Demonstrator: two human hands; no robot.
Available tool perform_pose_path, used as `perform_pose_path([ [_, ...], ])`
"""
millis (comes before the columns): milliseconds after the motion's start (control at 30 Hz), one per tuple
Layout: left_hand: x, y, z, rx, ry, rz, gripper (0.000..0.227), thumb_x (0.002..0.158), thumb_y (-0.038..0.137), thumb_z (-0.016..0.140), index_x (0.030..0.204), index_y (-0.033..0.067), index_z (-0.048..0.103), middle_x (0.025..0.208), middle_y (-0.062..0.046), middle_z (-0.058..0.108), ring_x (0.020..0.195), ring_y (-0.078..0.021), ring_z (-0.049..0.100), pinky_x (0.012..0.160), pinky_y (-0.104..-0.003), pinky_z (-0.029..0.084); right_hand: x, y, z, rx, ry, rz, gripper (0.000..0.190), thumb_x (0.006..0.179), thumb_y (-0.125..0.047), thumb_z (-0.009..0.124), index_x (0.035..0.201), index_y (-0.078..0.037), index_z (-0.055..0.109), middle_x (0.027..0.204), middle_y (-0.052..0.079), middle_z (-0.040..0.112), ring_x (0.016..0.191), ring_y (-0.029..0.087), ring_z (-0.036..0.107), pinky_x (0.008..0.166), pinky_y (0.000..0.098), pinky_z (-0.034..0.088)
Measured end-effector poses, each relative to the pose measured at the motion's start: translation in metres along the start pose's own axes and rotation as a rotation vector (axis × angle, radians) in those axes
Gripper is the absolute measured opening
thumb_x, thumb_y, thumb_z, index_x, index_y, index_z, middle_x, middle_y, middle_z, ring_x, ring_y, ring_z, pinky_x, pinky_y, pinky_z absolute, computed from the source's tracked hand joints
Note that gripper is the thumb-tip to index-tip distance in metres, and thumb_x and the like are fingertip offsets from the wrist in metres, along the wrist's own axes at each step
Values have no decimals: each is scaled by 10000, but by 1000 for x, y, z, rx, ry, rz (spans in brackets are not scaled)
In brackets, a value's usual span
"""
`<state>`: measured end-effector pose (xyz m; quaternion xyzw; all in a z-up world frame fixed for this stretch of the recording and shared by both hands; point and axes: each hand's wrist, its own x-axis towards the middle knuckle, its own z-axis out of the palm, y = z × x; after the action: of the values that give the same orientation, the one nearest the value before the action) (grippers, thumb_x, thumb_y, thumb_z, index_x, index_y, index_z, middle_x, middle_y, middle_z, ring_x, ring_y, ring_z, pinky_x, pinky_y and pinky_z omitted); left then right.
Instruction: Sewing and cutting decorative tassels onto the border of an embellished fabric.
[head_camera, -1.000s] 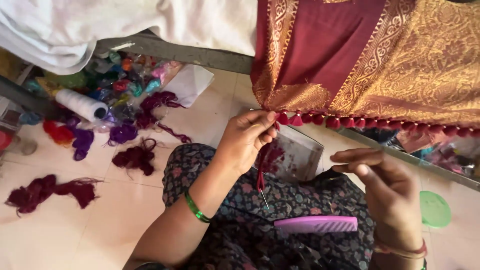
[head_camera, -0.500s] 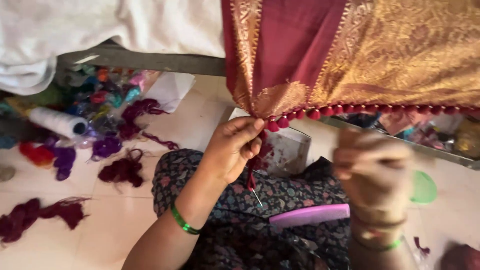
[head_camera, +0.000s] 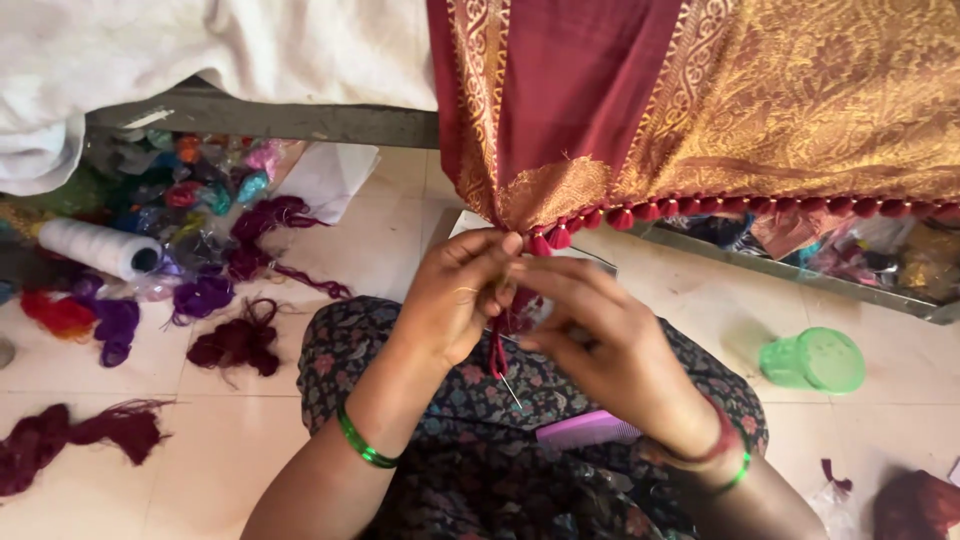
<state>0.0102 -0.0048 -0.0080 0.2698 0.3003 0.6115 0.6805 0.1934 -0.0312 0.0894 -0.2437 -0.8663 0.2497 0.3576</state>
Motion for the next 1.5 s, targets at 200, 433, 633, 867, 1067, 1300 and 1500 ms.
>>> perform_pose_path([
  [200, 1, 10, 4, 0, 83, -64, 146, 959, 193, 709, 982, 49, 714, 724, 11, 631, 570, -83, 578, 462, -210, 374, -41, 19, -4, 196, -14, 413, 593, 779, 44, 786, 1336, -47, 605, 1099, 48, 760, 819, 103, 696, 695, 254, 601],
  [433, 1, 12, 4, 19, 44, -35, 152, 962, 185, 720, 993, 37, 723, 720, 23, 618, 568, -67, 548, 461, -210, 350, -55, 29, -20, 512, 51, 503, 511, 826, 29, 774, 1309, -25, 618, 984, 65, 739, 858, 121, 697, 779, 276, 563],
  [633, -6, 34, 5, 243, -8, -1, 189, 955, 196, 727, 970, 7, 735, 627, 22, 575, 514, -64, 503, 444, -229, 350, -2, -8, -35, -206, -59, 151, 432, 769, -95, 824, 1185, -59, 713, 950, 58, 679, 816, 170, 667, 740, 313, 536],
  [867, 7, 54, -5, 401, -226, -104, 206, 911, 172, 778, 969, -25, 785, 677, -5, 644, 571, -75, 513, 516, -256, 390, 60, -9, -53, -416, -175, -150, 146, 806, -43, 813, 945, -35, 768, 871, 42, 643, 796, 201, 615, 702, 348, 513],
  [1067, 14, 57, -14, 385, -304, -42, 231, 898, 132, 776, 1074, -16, 788, 875, -31, 745, 751, -68, 603, 670, -246, 487, 102, -3, -46, -338, -200, -112, 200, 759, 43, 746, 947, -22, 768, 944, 78, 646, 905, 230, 648, 763, 356, 541],
  [1300, 13, 39, -20, 631, -233, 225, 190, 973, 141, 681, 1099, 11, 742, 985, -42, 776, 912, -75, 717, 827, -237, 580, 138, -18, -36, -486, -319, -336, 187, 772, 15, 736, 954, -28, 738, 1102, 120, 658, 992, 294, 666, 830, 361, 567],
  [1500, 1, 28, -14, 623, -82, 271, 165, 1020, 93, 655, 1085, -26, 747, 907, -81, 734, 824, -110, 674, 745, -263, 541, 152, -7, -25, -537, -546, -490, 179, 785, -36, 730, 961, -30, 706, 1097, 73, 689, 756, 214, 703, 590, 336, 555],
])
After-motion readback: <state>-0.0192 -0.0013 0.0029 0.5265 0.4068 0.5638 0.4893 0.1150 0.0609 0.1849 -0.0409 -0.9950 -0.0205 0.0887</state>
